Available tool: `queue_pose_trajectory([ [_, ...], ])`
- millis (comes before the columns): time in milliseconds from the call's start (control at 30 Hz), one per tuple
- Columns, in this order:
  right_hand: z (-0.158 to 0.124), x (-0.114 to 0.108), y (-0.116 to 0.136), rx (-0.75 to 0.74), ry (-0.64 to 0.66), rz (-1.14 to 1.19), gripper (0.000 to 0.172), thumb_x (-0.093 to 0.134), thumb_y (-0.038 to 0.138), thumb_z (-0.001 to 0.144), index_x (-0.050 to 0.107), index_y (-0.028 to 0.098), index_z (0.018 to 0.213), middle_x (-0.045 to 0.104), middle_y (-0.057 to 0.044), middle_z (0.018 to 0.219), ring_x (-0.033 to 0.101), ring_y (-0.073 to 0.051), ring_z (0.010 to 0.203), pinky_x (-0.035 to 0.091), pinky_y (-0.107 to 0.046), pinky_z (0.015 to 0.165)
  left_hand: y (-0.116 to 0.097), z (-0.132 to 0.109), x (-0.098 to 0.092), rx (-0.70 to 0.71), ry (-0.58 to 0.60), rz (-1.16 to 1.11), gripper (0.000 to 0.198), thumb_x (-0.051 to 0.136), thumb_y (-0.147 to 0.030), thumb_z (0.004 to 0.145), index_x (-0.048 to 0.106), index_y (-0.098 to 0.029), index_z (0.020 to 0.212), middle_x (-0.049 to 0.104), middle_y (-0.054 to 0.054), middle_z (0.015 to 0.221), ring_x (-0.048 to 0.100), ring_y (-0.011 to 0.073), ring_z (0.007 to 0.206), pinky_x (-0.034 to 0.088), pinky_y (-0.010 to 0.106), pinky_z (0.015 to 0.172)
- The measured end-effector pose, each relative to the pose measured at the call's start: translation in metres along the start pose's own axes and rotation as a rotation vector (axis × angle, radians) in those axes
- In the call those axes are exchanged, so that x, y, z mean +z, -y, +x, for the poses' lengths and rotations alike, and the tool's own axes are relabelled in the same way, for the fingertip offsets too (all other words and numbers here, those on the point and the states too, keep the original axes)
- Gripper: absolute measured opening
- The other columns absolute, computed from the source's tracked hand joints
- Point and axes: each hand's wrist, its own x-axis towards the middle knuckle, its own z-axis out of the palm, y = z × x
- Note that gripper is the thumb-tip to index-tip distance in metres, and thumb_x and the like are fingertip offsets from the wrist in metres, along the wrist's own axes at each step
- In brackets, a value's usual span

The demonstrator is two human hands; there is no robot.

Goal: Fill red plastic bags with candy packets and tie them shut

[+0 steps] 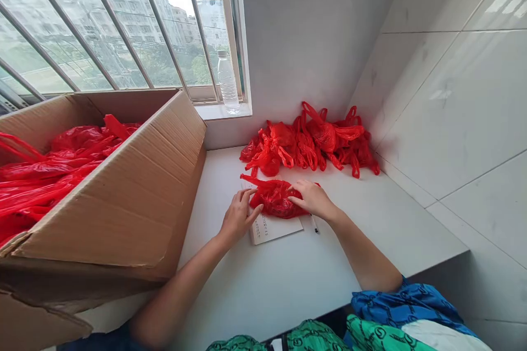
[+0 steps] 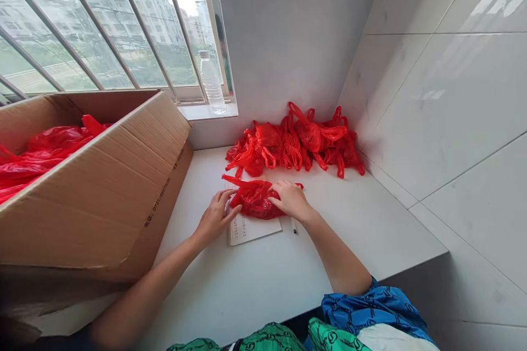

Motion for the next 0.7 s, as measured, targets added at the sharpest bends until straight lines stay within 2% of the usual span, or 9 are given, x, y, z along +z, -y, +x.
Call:
queue_pose_trajectory([
  [100,0.0,0.004,-0.001,-0.024,0.039,0.069,0.015,0.059,0.019,0.09,0.07,0.024,0.098,0.072,-0.004,0.097,0.066,-0.021,0.091,0.047,-0.032,0.075,0.0,0.007,0.002,-0.028,0.08,0.049,0.028,0.054,-0.028,0.093,0.06,-0.024,0.12,0.069,0.004,0.1,0.064,0.0215,0.092,0.048,0.036,0.083],
  [167,-0.001,0.002,0.0,-0.042,-0.001,0.196,0.019,0.055,0.018,0.092,0.069,0.025,0.102,0.072,-0.003,0.099,0.066,-0.019,0.089,0.048,-0.031,0.075,0.0,0.004,-0.008,-0.035,0.07,0.028,0.024,0.049,-0.026,0.095,0.061,-0.025,0.117,0.068,0.0,0.089,0.063,0.0176,0.079,0.046,0.034,0.081],
  [233,-0.001,-0.001,0.001,-0.061,-0.047,0.304,0.02,0.052,0.022,0.095,0.068,0.025,0.107,0.071,-0.003,0.102,0.066,-0.018,0.087,0.049,-0.03,0.077,-0.001,-0.003,-0.026,-0.051,0.043,0.032,0.026,0.047,-0.028,0.096,0.059,-0.026,0.119,0.067,-0.002,0.083,0.061,0.0152,0.07,0.046,0.032,0.078],
  [333,0.0,-0.001,0.005,-0.067,-0.074,0.282,0.02,0.051,0.027,0.096,0.067,0.024,0.108,0.07,-0.004,0.1,0.065,-0.019,0.086,0.049,-0.031,0.077,-0.004,-0.015,-0.054,-0.063,0.029,0.153,0.029,0.051,-0.03,0.093,0.059,-0.027,0.121,0.067,-0.001,0.09,0.062,0.0163,0.07,0.047,0.033,0.075],
  [433,0.002,0.007,0.01,-0.085,-0.114,0.156,0.021,0.051,0.028,0.097,0.067,0.023,0.108,0.07,-0.006,0.104,0.063,-0.022,0.093,0.048,-0.036,0.085,-0.014,-0.019,-0.066,-0.009,-0.065,0.244,0.025,0.054,-0.034,0.093,0.062,-0.026,0.115,0.066,0.004,0.106,0.065,0.0209,0.087,0.047,0.036,0.082],
  [500,0.003,0.016,0.016,-0.103,-0.153,0.133,0.026,0.046,0.03,0.099,0.066,0.022,0.113,0.068,-0.008,0.114,0.062,-0.023,0.103,0.046,-0.037,0.093,-0.023,-0.013,-0.06,0.075,-0.098,0.211,0.021,0.051,-0.034,0.096,0.064,-0.026,0.11,0.066,0.004,0.108,0.064,0.0218,0.096,0.049,0.035,0.084],
  [567,0.003,0.03,0.021,-0.126,-0.157,0.112,0.035,0.044,0.034,0.1,0.06,0.02,0.128,0.061,-0.011,0.131,0.056,-0.025,0.121,0.043,-0.039,0.103,-0.029,-0.003,-0.043,0.17,-0.059,0.169,0.024,0.045,-0.032,0.099,0.064,-0.025,0.113,0.066,0.005,0.113,0.062,0.0212,0.104,0.05,0.033,0.086],
  [633,0.002,0.045,0.025,-0.13,-0.111,0.046,0.051,0.044,0.041,0.1,0.046,0.016,0.144,0.047,-0.014,0.148,0.041,-0.028,0.139,0.034,-0.045,0.114,-0.027,0.008,-0.019,0.245,0.012,0.198,0.034,0.041,-0.033,0.101,0.059,-0.021,0.127,0.062,0.009,0.128,0.058,0.0234,0.117,0.049,0.037,0.096],
  [700,0.001,0.06,0.025,-0.097,-0.033,-0.035,0.064,0.042,0.047,0.1,0.033,0.012,0.153,0.034,-0.017,0.158,0.028,-0.03,0.148,0.026,-0.05,0.119,-0.018,0.015,0.005,0.266,0.081,0.285,0.049,0.039,-0.04,0.101,0.047,-0.014,0.142,0.052,0.016,0.143,0.048,0.0286,0.133,0.04,0.046,0.109],
])
